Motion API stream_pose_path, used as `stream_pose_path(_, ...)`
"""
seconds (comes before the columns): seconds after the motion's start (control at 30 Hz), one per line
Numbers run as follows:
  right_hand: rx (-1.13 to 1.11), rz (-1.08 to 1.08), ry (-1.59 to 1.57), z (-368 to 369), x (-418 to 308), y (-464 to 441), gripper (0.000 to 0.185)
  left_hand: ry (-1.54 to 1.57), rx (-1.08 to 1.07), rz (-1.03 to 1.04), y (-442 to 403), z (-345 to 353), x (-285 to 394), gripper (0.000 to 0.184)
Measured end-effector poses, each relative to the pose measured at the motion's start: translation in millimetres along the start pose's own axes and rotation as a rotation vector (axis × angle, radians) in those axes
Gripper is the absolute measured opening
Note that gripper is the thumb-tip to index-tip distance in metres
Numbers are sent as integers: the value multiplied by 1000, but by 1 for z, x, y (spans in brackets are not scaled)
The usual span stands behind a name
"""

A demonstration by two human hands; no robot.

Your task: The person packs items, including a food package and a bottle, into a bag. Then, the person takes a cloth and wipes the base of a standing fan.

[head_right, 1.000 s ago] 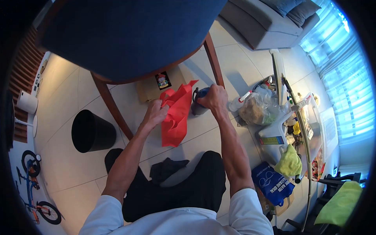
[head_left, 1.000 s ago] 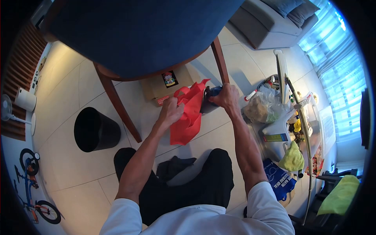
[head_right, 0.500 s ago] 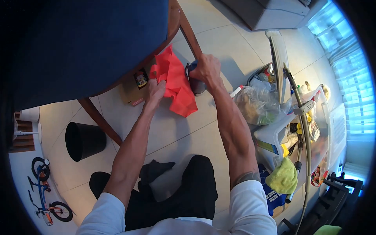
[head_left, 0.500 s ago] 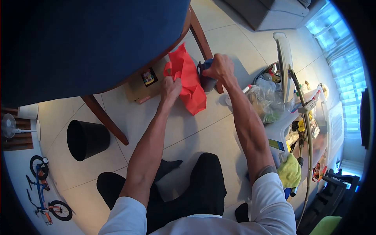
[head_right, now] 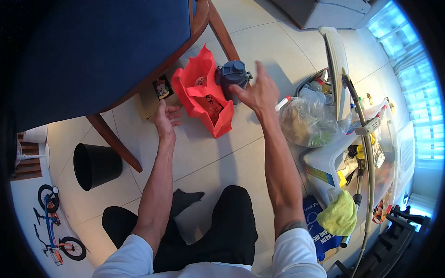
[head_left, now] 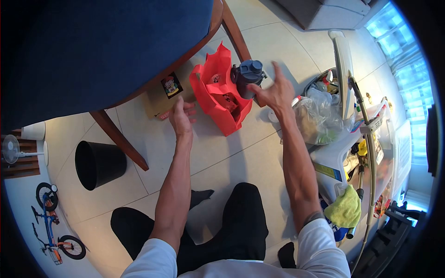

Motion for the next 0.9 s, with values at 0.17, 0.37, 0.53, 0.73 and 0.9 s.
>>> stream_pose_path(0.17, -341, 567, -734, 95, 104, 71, 47, 51, 39, -350, -4, 14, -94, 73)
stream_pose_path(0.37, -669, 889, -1307, 183, 102, 83, 49, 375, -207, -386, -10, 83, -105, 67)
stream_pose_path(0.53, -221, 533, -595, 179, 131, 40, 76, 796, -200, -105, -27, 93, -97, 54)
stream_pose_path(0.73, -190, 263, -564, 171, 98, 25, 89, 603, -238, -342, -27, 85, -122, 58)
stream_pose_path(0.9, -187, 557, -718, 124, 111, 33, 57, 666, -82, 23, -25, 60, -51, 64)
Point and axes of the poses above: each hand's wrist, its own y-axis away from the middle knuckle, its own z-axis out of the palm, x = y × z, the point moved 5 cm from there along -y, towards the middle knuckle, and after that the axes turned 14 degrees about z, right-handed, at the moved point
